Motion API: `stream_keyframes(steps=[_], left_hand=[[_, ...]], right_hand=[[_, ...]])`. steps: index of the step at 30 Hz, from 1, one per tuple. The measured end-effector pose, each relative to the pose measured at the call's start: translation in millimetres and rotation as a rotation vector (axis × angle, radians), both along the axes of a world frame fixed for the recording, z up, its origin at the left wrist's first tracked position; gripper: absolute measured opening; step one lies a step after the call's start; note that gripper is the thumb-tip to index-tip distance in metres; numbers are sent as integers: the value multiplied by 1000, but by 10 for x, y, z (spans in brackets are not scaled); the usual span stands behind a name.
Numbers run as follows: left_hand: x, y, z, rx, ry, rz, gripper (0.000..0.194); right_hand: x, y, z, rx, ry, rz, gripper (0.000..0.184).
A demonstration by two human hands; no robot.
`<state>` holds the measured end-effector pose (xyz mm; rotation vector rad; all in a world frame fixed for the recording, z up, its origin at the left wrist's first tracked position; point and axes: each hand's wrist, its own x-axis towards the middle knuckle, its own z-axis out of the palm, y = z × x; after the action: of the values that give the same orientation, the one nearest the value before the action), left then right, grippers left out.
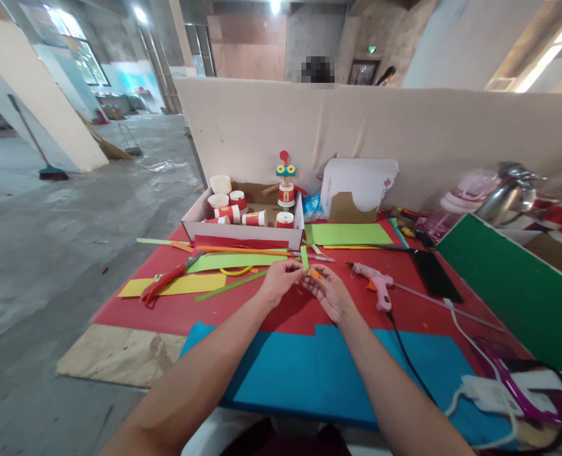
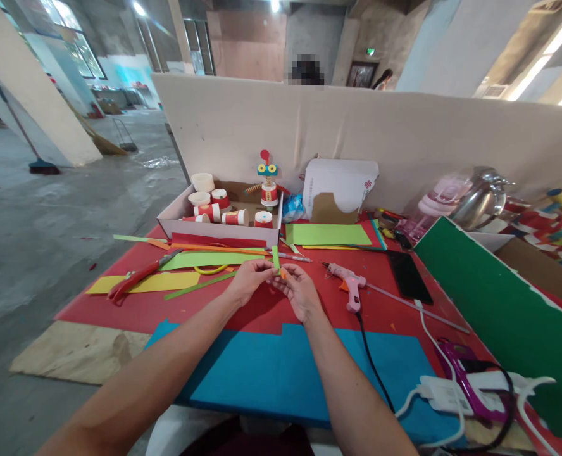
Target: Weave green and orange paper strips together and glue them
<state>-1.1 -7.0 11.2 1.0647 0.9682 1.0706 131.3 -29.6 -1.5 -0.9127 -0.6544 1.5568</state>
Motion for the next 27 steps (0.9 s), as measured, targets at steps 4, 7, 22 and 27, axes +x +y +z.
stream_keyframes(steps=[4,7,22,27], left_hand=[[1,-2,8,-15,-13,-5,22],[10,-2,9,-12,-22,9,20],[44,16,-105,-98,-55,-6,17],[13,13,-99,-95,-118,-112,27]], right_hand=[[-4,-9,34,14,-42,14,36],[-6,-14,32,17,-72,6,38],[-48,-26,32,87,-220,-142,31],[-48,-18,25,100,-191,-182,29]])
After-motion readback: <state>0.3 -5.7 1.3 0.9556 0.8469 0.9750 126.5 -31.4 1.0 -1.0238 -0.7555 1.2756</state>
